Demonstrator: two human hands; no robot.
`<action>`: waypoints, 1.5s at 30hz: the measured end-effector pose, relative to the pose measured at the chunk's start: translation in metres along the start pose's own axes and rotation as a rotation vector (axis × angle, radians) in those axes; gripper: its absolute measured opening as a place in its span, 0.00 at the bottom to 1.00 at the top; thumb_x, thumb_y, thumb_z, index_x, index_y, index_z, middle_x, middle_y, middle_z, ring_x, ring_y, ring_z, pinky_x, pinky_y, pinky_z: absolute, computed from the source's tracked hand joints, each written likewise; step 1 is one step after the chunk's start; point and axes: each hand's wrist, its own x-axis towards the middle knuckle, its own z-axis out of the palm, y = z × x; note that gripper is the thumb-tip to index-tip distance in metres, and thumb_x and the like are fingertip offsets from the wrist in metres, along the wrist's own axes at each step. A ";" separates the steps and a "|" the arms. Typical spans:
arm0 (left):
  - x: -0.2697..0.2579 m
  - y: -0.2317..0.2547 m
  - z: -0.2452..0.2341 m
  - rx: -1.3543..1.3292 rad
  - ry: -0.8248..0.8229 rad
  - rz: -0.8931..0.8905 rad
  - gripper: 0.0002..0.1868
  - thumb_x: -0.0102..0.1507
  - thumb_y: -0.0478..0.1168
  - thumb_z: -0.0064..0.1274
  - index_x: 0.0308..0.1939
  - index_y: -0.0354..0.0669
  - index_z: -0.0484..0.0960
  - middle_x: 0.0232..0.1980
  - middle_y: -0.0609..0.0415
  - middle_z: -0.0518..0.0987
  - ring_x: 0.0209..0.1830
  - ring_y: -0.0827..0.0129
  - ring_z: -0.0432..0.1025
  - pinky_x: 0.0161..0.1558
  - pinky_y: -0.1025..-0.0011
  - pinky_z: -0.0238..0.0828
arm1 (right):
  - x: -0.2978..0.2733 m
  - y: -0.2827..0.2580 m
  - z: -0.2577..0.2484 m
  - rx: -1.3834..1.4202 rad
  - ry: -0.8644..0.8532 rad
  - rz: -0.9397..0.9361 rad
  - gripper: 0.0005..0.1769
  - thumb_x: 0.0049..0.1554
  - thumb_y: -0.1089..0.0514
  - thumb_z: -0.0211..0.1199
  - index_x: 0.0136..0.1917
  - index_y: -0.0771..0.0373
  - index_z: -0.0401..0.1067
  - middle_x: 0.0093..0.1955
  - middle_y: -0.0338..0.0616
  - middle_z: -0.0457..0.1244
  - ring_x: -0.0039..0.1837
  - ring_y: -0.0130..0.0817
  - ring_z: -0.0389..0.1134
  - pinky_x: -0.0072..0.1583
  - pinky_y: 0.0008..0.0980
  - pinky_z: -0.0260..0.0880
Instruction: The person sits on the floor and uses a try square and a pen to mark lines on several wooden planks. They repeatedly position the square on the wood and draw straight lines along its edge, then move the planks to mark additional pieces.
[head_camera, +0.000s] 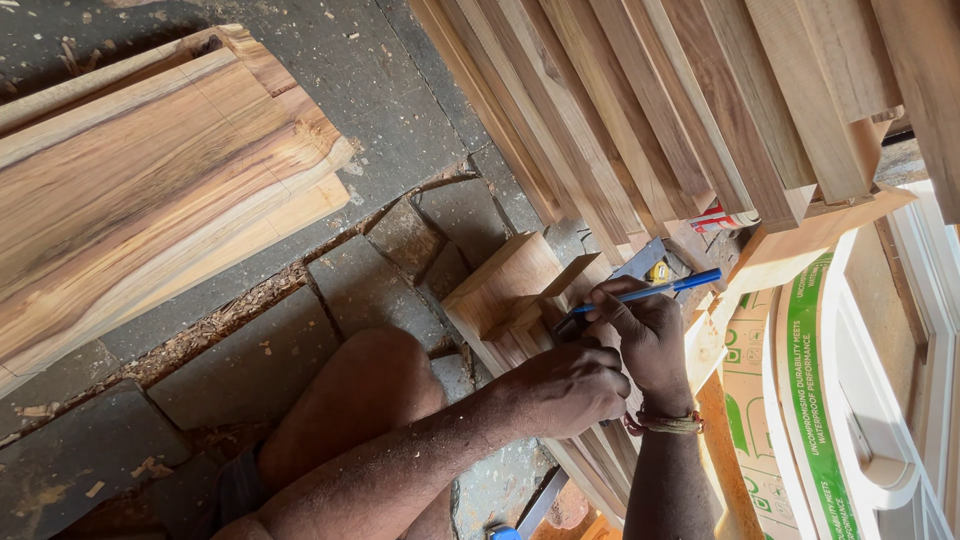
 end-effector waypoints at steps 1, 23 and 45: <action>0.000 0.000 0.003 -0.004 -0.006 -0.011 0.10 0.64 0.40 0.56 0.31 0.45 0.89 0.40 0.58 0.84 0.50 0.70 0.77 0.57 0.69 0.76 | 0.000 0.000 0.000 -0.034 0.004 0.015 0.11 0.62 0.57 0.62 0.49 0.69 0.76 0.39 0.42 0.71 0.43 0.26 0.71 0.47 0.26 0.70; 0.001 0.005 -0.007 -0.025 -0.063 -0.081 0.11 0.64 0.41 0.55 0.28 0.42 0.85 0.35 0.55 0.81 0.47 0.68 0.77 0.50 0.68 0.79 | 0.005 0.015 -0.017 -0.027 -0.132 -0.020 0.08 0.62 0.61 0.63 0.50 0.68 0.78 0.41 0.44 0.71 0.47 0.28 0.73 0.51 0.28 0.74; -0.003 0.000 0.017 0.651 -0.246 0.093 0.10 0.64 0.39 0.49 0.36 0.35 0.80 0.39 0.48 0.83 0.41 0.72 0.77 0.49 0.72 0.77 | -0.017 -0.047 0.007 -0.267 -0.047 -0.144 0.09 0.54 0.67 0.65 0.49 0.66 0.80 0.46 0.47 0.74 0.47 0.32 0.76 0.49 0.30 0.76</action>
